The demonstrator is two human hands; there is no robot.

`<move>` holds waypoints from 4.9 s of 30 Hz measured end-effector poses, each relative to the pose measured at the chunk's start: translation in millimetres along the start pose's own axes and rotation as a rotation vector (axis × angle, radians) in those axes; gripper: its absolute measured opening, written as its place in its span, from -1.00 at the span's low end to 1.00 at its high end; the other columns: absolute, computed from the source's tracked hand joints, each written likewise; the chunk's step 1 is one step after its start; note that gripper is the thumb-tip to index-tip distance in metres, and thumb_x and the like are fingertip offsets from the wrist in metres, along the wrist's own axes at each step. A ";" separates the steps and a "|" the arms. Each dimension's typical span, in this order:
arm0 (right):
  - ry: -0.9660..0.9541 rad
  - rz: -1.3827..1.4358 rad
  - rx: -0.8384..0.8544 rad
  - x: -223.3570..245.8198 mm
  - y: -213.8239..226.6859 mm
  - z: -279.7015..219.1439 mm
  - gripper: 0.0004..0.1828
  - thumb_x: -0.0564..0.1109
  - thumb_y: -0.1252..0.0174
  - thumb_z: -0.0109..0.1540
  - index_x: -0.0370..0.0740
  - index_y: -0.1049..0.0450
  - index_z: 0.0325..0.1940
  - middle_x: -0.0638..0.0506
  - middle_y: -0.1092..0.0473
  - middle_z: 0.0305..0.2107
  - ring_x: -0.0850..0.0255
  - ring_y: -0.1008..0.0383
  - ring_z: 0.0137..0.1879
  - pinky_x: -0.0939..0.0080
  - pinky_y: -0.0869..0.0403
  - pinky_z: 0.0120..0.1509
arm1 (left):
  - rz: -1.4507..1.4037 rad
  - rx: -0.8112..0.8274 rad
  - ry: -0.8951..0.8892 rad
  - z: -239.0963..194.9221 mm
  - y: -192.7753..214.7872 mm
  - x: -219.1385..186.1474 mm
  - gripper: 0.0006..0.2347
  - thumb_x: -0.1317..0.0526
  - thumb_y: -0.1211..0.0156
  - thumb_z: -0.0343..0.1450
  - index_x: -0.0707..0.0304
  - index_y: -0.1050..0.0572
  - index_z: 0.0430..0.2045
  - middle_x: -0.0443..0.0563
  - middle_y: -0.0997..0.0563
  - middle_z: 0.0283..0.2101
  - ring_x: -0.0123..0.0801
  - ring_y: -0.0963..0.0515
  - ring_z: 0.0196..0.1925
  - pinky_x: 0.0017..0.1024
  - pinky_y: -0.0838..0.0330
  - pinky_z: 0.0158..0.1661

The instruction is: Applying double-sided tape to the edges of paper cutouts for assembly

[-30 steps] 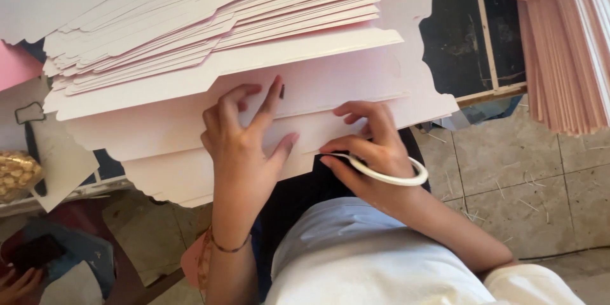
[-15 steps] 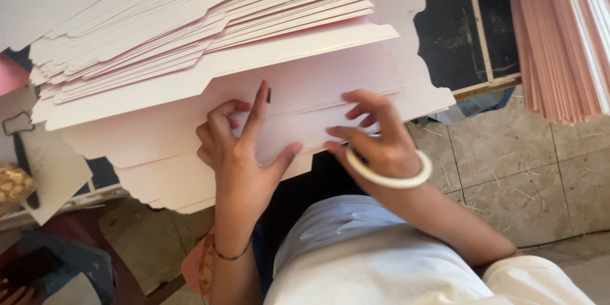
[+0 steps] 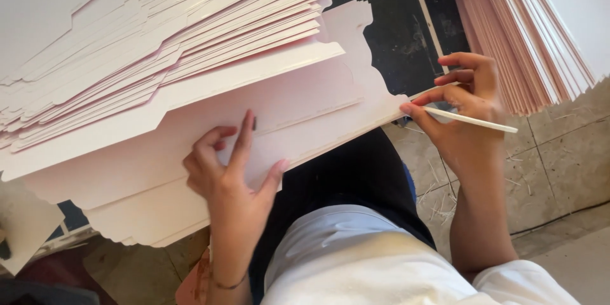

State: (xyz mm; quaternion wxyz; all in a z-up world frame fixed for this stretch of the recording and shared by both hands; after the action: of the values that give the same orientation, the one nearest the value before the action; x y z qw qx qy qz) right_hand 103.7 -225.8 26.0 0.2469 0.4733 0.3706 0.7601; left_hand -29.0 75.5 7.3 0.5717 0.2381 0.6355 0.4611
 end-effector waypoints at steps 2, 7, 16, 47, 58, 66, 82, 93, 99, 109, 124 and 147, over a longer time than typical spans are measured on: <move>-0.011 0.001 0.013 -1.9 -0.4 0.6 -0.74 -0.17 -0.68 0.22 -0.31 -0.70 -0.21 -0.18 -0.29 0.25 0.08 -0.47 0.09 0.04 -0.59 0.28 | -0.004 -0.013 -0.039 7.2 -17.8 -12.3 -0.21 -0.03 -0.66 0.30 -0.33 -0.36 0.49 0.04 -0.37 0.26 -0.05 -0.35 0.20 0.08 -0.26 0.16; 0.044 0.028 -0.001 4.5 3.5 3.7 -0.73 -0.22 -0.68 0.24 -0.36 -0.67 -0.23 -0.22 -0.29 0.25 0.05 -0.49 0.07 0.02 -0.59 0.30 | 0.079 -0.005 -0.101 21.5 -36.5 -55.4 -0.15 -0.18 -0.67 0.28 -0.31 -0.31 0.51 0.06 -0.35 0.22 -0.03 -0.34 0.23 0.05 -0.34 0.01; 0.221 0.311 -0.176 31.0 13.9 15.8 -0.70 -0.20 -0.47 0.36 -0.57 -0.58 -0.17 -0.31 -0.21 0.22 -0.07 -0.42 0.15 -0.04 -0.58 0.36 | 0.330 -0.194 -0.180 18.0 -10.4 -6.9 -0.16 0.70 -0.21 0.42 -0.28 -0.26 0.57 0.10 -0.53 0.07 -0.21 -0.48 -0.04 -0.33 -0.58 -0.01; 0.191 0.235 -0.148 53.9 -18.4 -16.3 -0.93 -0.24 -0.40 0.40 -0.28 -0.67 -0.04 -0.22 -0.24 0.23 -0.04 -0.43 0.20 0.03 -0.53 0.34 | -0.065 0.000 -0.473 42.0 -49.3 -77.0 -0.46 0.53 -0.13 0.43 0.12 -0.48 0.36 0.24 -0.39 0.29 0.12 -0.44 0.26 -0.04 -0.44 0.23; 0.308 0.396 0.214 132.3 -83.4 -10.3 -0.94 -0.14 -0.38 0.35 -0.11 -0.62 -0.17 -0.19 -0.35 0.16 -0.06 -0.39 0.06 -0.09 -0.45 0.26 | 0.027 0.064 -0.032 11.8 22.2 21.8 -0.28 0.02 -0.54 0.39 -0.21 -0.33 0.51 -0.02 -0.36 0.27 -0.08 -0.37 0.18 0.04 -0.42 0.04; 0.345 0.220 0.185 137.1 -95.6 -16.2 -0.91 -0.15 -0.33 0.37 -0.19 -0.57 -0.18 -0.19 -0.38 0.15 -0.06 -0.41 -0.01 -0.16 -0.39 0.12 | 0.040 0.028 0.083 -0.3 15.3 19.0 -0.16 -0.26 -0.52 0.36 -0.22 -0.22 0.56 -0.06 -0.31 0.26 -0.09 -0.32 0.16 0.08 -0.32 0.07; 0.022 0.038 0.014 9.1 9.2 -3.1 -0.79 -0.30 -0.60 0.36 -0.47 -0.66 -0.14 -0.31 -0.25 0.25 -0.04 -0.48 0.12 -0.05 -0.58 0.37 | 0.012 0.056 0.086 -0.2 10.7 21.4 -0.12 -0.11 -0.62 0.30 -0.15 -0.24 0.57 0.02 -0.24 0.32 -0.02 -0.28 0.18 0.15 -0.25 0.10; -0.025 0.017 0.038 -8.6 -5.9 -2.3 -0.72 -0.22 -0.65 0.24 -0.32 -0.61 -0.26 -0.22 -0.30 0.23 0.03 -0.51 0.12 -0.04 -0.56 0.31 | 0.039 0.030 -0.114 26.5 -45.7 -41.9 0.00 -0.15 -0.73 0.25 -0.24 -0.13 0.59 0.10 -0.33 0.30 -0.06 -0.33 0.26 0.05 -0.33 0.09; 0.159 0.282 -0.155 22.5 20.5 5.7 -0.75 -0.27 -0.48 0.40 -0.52 -0.53 -0.15 -0.35 -0.22 0.22 -0.07 -0.50 0.08 -0.02 -0.58 0.30 | 0.088 0.022 -0.312 12.2 -28.6 -70.7 -0.36 -0.14 -0.27 0.59 0.05 -0.23 0.56 0.23 -0.32 0.34 -0.08 -0.46 0.23 -0.11 -0.52 0.17; 0.199 0.236 -0.133 32.0 -7.3 17.6 -0.72 -0.20 -0.51 0.40 -0.49 -0.59 -0.18 -0.26 -0.22 0.21 -0.03 -0.51 0.10 -0.05 -0.57 0.34 | 0.329 -0.158 -0.249 34.6 7.3 -6.0 -0.09 0.79 -0.08 0.25 0.01 -0.30 0.57 -0.05 -0.55 -0.05 -0.26 -0.49 -0.12 -0.40 -0.56 -0.27; 0.176 0.164 -0.024 32.8 -37.9 28.2 -0.88 -0.34 -0.49 0.38 -0.37 -0.65 -0.18 -0.20 -0.23 0.25 -0.03 -0.48 0.13 -0.01 -0.54 0.27 | 0.243 -0.226 -0.432 38.1 -4.2 -30.6 -0.58 0.40 -0.33 0.52 0.11 -0.55 0.31 0.09 -0.55 0.17 -0.03 -0.58 0.12 -0.05 -0.45 -0.05; 0.139 0.331 -0.020 69.7 -34.1 1.7 -0.90 -0.21 -0.42 0.39 -0.22 -0.70 -0.01 -0.17 -0.24 0.26 0.03 -0.40 0.23 0.16 -0.53 0.27 | 0.074 -0.023 -0.327 46.5 0.0 -29.8 -0.31 0.46 -0.29 0.43 0.00 -0.30 0.54 0.18 -0.42 0.26 -0.08 -0.51 0.29 -0.03 -0.48 0.19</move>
State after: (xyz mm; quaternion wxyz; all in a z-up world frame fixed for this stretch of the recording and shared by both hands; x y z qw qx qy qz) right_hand 76.1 -154.1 36.6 0.0969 0.4718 0.2960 0.8249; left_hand 22.0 65.4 26.1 0.6526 0.3267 0.5196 0.4443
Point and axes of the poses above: each hand's wrist, its own z-axis towards the middle knuckle, its own y-axis out of the back of the hand, x = y × z, the point moved 4 cm from there along z, towards the middle knuckle
